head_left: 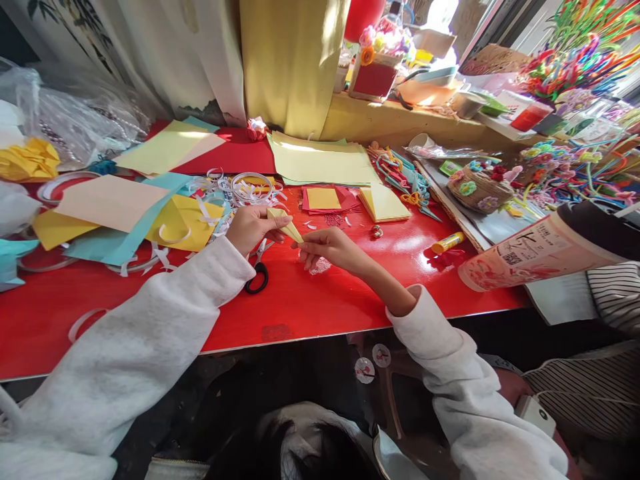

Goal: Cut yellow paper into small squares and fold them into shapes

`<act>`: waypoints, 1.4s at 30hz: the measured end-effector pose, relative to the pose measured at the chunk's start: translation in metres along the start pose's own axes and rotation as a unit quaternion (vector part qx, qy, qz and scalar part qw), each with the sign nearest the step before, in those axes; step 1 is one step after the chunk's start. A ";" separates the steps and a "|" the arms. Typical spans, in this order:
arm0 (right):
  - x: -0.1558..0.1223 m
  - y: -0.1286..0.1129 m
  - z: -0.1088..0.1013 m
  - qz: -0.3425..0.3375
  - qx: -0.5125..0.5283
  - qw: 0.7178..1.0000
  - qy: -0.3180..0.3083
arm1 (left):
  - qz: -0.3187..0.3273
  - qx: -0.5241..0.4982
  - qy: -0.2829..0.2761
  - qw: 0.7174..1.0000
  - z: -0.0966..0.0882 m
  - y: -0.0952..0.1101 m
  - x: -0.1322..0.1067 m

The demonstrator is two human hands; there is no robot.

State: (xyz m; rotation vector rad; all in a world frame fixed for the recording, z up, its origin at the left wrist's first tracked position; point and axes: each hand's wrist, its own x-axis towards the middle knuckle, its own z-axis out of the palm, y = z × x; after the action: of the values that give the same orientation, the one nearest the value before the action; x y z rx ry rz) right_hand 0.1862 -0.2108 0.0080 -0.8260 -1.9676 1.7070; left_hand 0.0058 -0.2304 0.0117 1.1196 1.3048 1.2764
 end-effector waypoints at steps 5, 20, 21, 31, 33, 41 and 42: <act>0.004 0.005 -0.001 -0.005 0.066 0.996 0.061 | -0.001 -0.030 0.009 1.000 -0.002 -0.002 0.002; 0.008 0.012 -0.013 -0.129 -0.008 0.967 0.220 | -0.001 0.042 -0.050 0.998 -0.005 0.000 0.004; 0.008 0.012 -0.014 -0.129 0.005 0.962 0.240 | -0.001 0.064 -0.074 0.995 -0.005 -0.001 0.004; 0.006 0.007 -0.011 -0.112 0.069 0.966 0.223 | 0.026 0.149 -0.192 0.970 -0.001 -0.006 0.002; 0.006 0.006 -0.011 -0.104 0.049 0.971 0.211 | 0.026 0.179 -0.224 0.958 -0.001 -0.006 0.001; 0.005 0.006 -0.006 -0.069 0.015 0.987 0.147 | 0.034 0.246 -0.244 0.937 0.003 -0.011 -0.003; 0.005 0.007 -0.006 -0.071 0.016 0.986 0.151 | 0.038 0.253 -0.242 0.936 0.003 -0.011 -0.003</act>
State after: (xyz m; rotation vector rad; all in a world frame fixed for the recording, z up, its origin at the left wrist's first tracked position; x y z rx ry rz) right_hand 0.1874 -0.2029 0.0015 -0.8546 -1.7471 1.4348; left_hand 0.0094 -0.2338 0.0006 1.7310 1.2385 0.6496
